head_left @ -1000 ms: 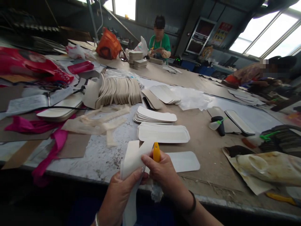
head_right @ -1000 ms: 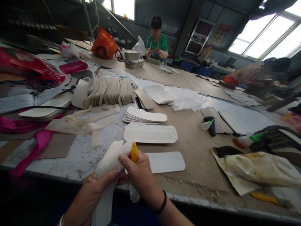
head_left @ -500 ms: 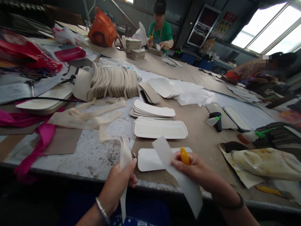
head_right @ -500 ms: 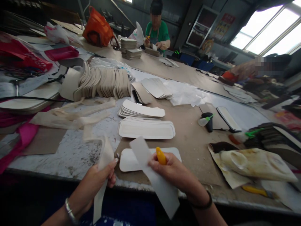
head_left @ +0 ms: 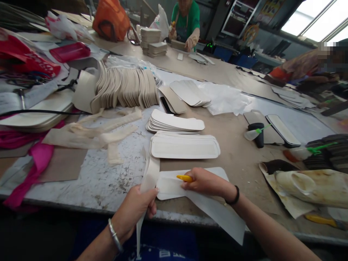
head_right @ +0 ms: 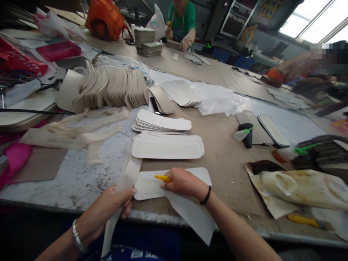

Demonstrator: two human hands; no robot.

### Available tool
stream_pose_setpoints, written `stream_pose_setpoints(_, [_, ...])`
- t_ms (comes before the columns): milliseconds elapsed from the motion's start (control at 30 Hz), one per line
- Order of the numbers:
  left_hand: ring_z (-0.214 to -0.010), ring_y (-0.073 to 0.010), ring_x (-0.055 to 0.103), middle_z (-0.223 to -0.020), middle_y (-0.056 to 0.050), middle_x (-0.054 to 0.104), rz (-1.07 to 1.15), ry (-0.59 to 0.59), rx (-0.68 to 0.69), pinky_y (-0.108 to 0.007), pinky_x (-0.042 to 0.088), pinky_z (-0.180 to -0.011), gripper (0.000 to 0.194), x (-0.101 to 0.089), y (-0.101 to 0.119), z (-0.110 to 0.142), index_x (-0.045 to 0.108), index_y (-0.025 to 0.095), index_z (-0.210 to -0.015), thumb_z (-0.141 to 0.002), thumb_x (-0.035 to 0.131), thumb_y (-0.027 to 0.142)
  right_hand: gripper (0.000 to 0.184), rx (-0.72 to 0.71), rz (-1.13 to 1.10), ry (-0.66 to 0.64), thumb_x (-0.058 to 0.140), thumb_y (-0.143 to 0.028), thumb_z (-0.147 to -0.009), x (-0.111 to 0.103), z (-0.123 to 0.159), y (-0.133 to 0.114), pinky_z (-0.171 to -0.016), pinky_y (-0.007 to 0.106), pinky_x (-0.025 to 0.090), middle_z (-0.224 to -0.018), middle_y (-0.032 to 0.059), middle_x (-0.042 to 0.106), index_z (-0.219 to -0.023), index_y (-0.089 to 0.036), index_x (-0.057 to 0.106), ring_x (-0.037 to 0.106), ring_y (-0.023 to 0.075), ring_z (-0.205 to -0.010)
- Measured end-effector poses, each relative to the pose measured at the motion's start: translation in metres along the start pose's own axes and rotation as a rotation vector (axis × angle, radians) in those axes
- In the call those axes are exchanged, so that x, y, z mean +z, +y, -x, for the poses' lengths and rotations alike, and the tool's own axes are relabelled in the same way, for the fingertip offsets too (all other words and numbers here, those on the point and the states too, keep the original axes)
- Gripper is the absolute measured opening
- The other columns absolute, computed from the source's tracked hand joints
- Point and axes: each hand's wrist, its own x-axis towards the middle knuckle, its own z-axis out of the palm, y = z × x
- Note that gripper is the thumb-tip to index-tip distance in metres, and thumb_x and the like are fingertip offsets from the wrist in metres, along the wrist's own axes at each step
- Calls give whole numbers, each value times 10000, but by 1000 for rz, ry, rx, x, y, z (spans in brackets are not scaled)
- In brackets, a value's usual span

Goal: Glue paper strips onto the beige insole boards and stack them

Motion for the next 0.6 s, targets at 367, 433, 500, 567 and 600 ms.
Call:
stream_pose_setpoints(367, [-371,-123,441,-373,-13,532,-44,16,-23,-262,358,-447,325,1,2,-1,466,212,-419,-538,576,493,259,-51,290,10,548,-339,-801,-5,-6,-8,-507,253,295,-815,99,709,-870,-157,719,605,195,-679])
stream_pose_setpoints(433, [-374,-124,445,-376,-16,535,-51,19,-27,-260,361,-445,319,2,3,-2,461,213,-416,-538,577,484,278,-57,331,14,540,-344,-801,-5,-7,-9,-510,259,300,-852,117,713,-895,-153,719,625,216,-717])
stream_pose_setpoints(500, [-373,-123,445,-373,-14,531,-56,22,-22,-258,360,-439,327,2,5,-2,453,216,-414,-546,578,487,287,-74,360,12,532,-339,-802,-5,-8,-10,-517,261,314,-872,126,714,-914,-152,719,636,227,-742])
stream_pose_setpoints(567, [-361,-120,434,-353,-2,509,-62,34,-10,-255,353,-433,361,2,6,-3,447,219,-420,-558,590,521,291,-95,377,10,529,-337,-802,-4,-9,-11,-527,259,328,-883,127,716,-926,-156,720,642,231,-761])
stream_pose_setpoints(600, [-352,-119,427,-340,3,498,-69,46,-2,-255,347,-429,380,3,6,-4,451,219,-428,-562,598,543,291,-106,384,11,529,-338,-803,-4,-9,-11,-531,258,333,-885,127,718,-927,-159,721,645,232,-767])
